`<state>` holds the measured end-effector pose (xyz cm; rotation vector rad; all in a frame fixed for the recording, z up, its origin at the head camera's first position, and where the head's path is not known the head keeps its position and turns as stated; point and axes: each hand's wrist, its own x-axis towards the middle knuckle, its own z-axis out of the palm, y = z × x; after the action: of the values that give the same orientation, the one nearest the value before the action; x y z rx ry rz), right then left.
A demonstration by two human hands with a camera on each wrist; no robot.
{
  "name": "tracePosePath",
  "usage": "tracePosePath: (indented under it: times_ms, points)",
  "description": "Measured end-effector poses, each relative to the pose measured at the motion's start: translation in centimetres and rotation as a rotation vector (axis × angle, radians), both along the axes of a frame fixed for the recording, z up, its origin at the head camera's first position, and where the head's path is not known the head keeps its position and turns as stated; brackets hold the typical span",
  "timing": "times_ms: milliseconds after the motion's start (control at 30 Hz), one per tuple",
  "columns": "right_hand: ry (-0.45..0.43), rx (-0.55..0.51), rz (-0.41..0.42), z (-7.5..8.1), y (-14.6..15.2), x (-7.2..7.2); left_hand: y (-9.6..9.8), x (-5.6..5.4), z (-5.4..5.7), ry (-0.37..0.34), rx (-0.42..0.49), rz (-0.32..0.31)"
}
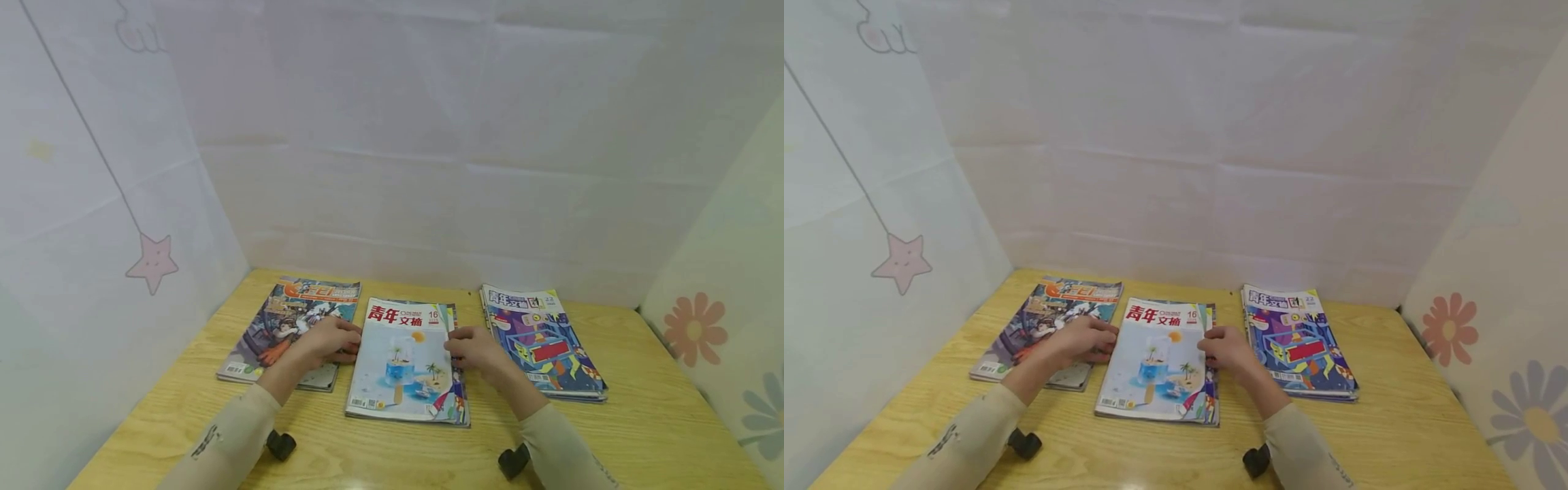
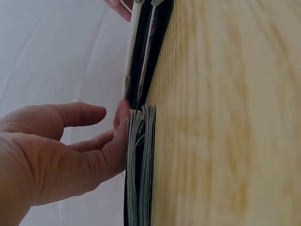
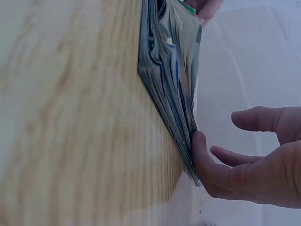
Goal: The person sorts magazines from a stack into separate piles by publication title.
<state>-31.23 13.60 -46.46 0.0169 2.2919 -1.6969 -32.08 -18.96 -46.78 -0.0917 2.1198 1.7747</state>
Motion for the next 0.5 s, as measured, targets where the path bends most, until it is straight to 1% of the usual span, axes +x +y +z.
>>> tracePosePath:
  times_ms: [100,167,267,333,400,500]
  points:
    - [-0.004,-0.006,0.0,0.0,0.2,0.0,-0.1,-0.2,-0.2,-0.004,0.028,0.0]
    - [-0.005,-0.007,-0.001,0.0,0.2,0.0,-0.1,-0.2,-0.2,-0.002,0.055,-0.011]
    - [-0.011,-0.017,0.001,0.0,0.2,0.0,0.1,-0.2,-0.3,-0.016,0.13,-0.055]
    - [-0.012,-0.03,0.0,0.0,0.2,0.0,0.3,-0.2,-0.3,-0.017,0.176,-0.095]
    - [-0.014,-0.039,-0.007,0.1,0.1,0.0,0.7,-0.1,-0.3,-0.009,0.208,-0.125]
    - [-0.014,-0.042,-0.015,0.0,0.0,-0.1,1.1,0.2,-0.2,0.037,0.197,-0.119]
